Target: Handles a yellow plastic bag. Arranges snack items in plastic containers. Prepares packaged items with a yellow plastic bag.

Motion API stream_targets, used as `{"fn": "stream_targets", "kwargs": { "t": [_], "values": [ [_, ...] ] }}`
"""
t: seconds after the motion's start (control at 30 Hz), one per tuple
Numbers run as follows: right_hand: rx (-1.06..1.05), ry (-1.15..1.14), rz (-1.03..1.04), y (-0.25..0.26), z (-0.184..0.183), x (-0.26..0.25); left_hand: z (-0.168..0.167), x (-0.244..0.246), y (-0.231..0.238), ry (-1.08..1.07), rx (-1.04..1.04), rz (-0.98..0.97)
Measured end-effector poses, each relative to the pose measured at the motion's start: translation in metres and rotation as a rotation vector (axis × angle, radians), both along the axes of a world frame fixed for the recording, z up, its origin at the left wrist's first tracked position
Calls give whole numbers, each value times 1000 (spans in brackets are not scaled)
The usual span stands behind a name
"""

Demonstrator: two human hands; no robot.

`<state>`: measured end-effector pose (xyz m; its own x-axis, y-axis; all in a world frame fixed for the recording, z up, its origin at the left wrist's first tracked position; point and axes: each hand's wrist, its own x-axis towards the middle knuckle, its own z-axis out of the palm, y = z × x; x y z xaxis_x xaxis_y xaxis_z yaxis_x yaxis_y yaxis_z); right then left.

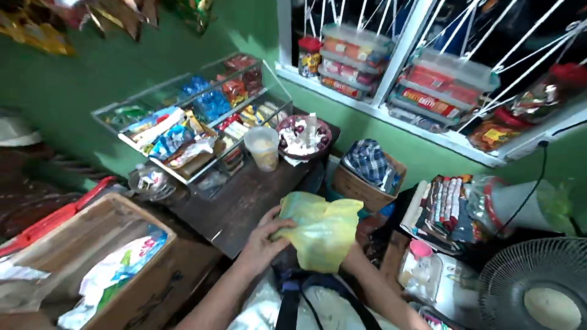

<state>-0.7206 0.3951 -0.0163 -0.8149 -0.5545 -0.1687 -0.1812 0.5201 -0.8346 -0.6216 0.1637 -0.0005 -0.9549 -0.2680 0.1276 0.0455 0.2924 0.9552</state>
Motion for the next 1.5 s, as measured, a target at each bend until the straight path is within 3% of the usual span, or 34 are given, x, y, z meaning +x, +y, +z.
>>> {"fn": "stream_targets", "kwargs": {
  "t": [0.1,0.2,0.27,0.37,0.6,0.7,0.87,1.0,1.1,1.27,1.5],
  "values": [
    [12,-133,-30,-13,6,-7,3,0,-13,3,-74,60],
    [-309,-335,-74,-31,-7,-16,1,-2,-26,90,-62,214],
    [-505,-453,5,-40,-24,-27,5,-2,-39,105,8,353],
    [-647,-617,98,-58,-39,-41,-1,4,-64,128,113,478],
    [-693,-967,124,-102,-56,-40,-22,30,-102,120,163,714],
    [-712,-1047,126,-113,-64,-43,-37,40,-120,60,55,762],
    [-781,-1120,-293,-131,-61,-39,-76,74,-154,-254,-304,662],
    [-835,-1165,-372,-155,-63,-55,-76,86,-162,-755,-206,277],
    [-762,-1109,-382,-180,-68,-70,-73,85,-162,-994,-134,-15],
    [-606,-1080,-394,-236,-96,-81,-78,83,-153,-935,-7,-161],
    [-421,-891,-367,-302,-142,-65,-70,90,-148,-846,-20,-120]
  ]
}}
